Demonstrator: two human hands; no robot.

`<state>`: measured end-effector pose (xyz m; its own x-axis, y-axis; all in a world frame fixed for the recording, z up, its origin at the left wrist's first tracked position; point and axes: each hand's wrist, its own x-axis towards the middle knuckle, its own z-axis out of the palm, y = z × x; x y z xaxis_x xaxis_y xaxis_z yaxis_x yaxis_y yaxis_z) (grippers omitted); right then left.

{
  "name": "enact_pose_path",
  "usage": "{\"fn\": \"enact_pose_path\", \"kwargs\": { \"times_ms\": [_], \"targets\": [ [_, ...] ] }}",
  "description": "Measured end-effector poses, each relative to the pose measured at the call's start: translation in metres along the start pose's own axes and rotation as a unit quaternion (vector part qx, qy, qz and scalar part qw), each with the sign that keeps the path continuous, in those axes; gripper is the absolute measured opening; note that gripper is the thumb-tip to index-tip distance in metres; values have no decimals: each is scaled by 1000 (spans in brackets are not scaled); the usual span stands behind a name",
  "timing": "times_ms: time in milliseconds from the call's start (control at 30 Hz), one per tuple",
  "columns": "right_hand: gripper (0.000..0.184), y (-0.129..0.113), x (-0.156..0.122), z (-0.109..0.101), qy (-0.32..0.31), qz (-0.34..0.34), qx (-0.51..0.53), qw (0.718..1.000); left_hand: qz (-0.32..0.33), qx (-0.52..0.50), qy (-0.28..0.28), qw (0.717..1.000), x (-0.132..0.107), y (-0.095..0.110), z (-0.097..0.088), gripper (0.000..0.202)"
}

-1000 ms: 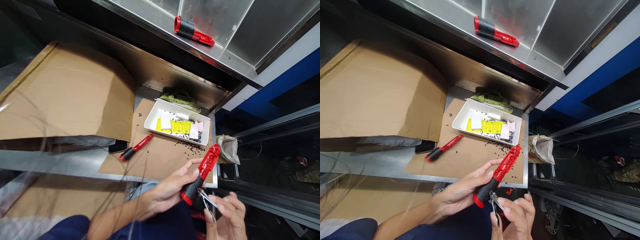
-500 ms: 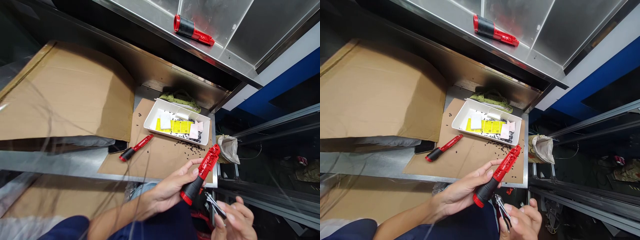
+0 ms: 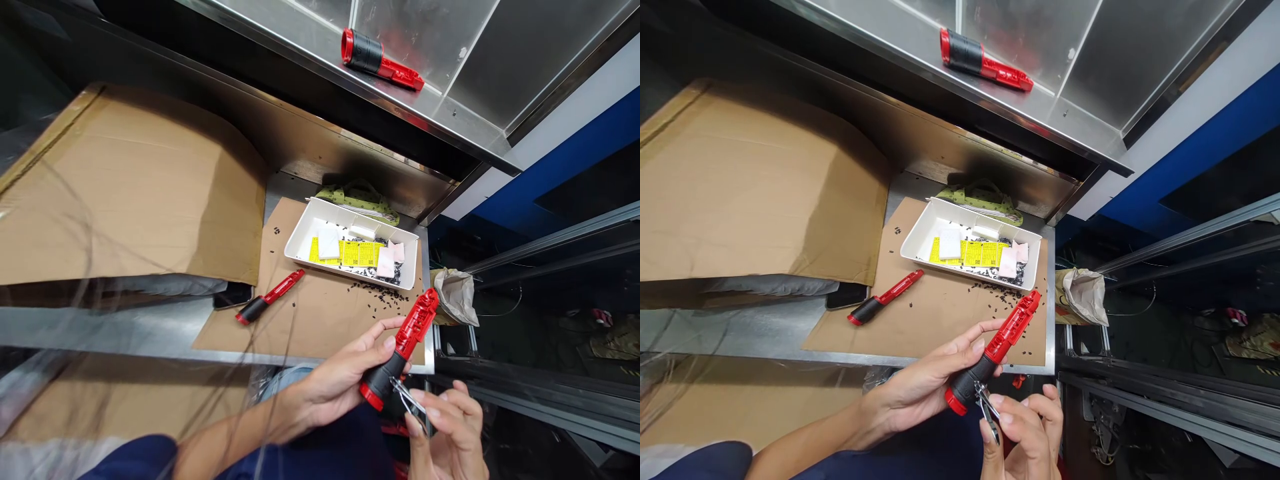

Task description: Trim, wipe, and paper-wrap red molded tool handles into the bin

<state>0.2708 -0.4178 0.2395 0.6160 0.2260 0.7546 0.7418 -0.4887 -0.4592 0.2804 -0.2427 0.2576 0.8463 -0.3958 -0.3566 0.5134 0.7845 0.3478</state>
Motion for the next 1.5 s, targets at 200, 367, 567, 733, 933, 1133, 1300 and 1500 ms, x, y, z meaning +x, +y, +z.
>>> {"fn": "enact_pose_path", "kwargs": {
  "times_ms": [200, 367, 567, 733, 933, 1133, 1300, 1500],
  "targets": [
    [16, -2, 0, -3, 88, 24, 26, 995, -4, -22, 0, 1000, 0, 2, 1, 64],
    [20, 3, -1, -3, 15, 8, 6, 1000, 2, -12, 4, 1000, 1, 1, 3, 67],
    [20, 4, 0, -1, 3, -8, 4, 1000, 1, -3, 0, 1000, 2, -2, 1, 74],
    [16, 2, 0, -1, 6, 0, 6, 1000, 0, 4, 3, 1000, 2, -1, 0, 77],
    [14, 2, 3, -4, 57, 26, 9, 998, 8, -12, 13, 1000, 2, 2, 3, 69],
    [25, 11, -5, -4, 96, 84, 43, 991, -7, -71, -8, 997, 5, 3, -2, 49],
    [30, 36, -11, 3, 204, 263, 66, 941, -80, -197, -18, 977, 7, 10, -12, 27],
    [36, 90, -37, 39, 37, 340, -28, 939, -77, -243, 3, 967, 3, 21, -13, 38]
  ]
}}
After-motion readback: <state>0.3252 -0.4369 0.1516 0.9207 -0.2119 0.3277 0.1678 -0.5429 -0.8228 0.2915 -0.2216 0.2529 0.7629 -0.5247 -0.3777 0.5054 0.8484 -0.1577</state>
